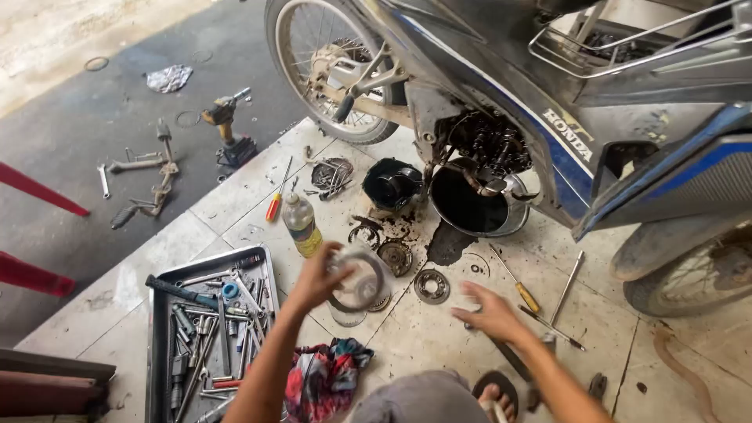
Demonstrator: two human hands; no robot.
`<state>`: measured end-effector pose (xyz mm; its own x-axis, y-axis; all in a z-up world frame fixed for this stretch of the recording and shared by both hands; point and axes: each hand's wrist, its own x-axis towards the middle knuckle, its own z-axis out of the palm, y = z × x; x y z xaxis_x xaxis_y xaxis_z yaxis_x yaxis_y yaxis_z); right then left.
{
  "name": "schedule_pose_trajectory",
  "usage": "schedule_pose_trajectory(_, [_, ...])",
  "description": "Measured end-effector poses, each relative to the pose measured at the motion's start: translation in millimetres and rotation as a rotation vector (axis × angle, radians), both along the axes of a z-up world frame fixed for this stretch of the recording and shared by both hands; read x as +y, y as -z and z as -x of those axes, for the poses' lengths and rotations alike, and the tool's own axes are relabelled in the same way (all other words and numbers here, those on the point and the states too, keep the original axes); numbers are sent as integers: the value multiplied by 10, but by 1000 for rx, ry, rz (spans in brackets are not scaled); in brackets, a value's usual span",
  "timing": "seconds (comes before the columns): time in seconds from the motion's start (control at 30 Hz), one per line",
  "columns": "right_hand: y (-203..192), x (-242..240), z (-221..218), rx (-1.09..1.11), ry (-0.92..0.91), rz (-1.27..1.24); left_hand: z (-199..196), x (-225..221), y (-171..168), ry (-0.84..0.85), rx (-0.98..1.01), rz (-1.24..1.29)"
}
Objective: Disassembling and cleaning motorcycle clutch plates and engine components
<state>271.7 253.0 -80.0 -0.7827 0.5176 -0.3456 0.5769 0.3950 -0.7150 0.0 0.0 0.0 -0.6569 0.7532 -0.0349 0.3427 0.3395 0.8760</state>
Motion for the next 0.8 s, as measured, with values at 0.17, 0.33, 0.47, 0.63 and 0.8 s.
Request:
schedule_pose_trajectory(0.17, [-42, -716, 760, 361, 171, 842, -314, 211, 522, 132, -301, 13])
schedule_pose_trajectory(0.33, [757, -778, 1056, 746, 387, 1209, -85, 277, 855, -107, -502, -356])
schedule_pose_trajectory(0.47, [1061, -793, 1024, 851, 444, 1315, -181, 288, 1239, -147, -767, -350])
schedule_pose_trajectory(0.63, [1280, -245, 820, 594, 427, 885, -242, 358, 1776, -158, -946, -190])
schedule_pose_trajectory(0.8, [1765, 336, 251, -253, -207, -414, -223, 368, 1774, -253, -888, -246])
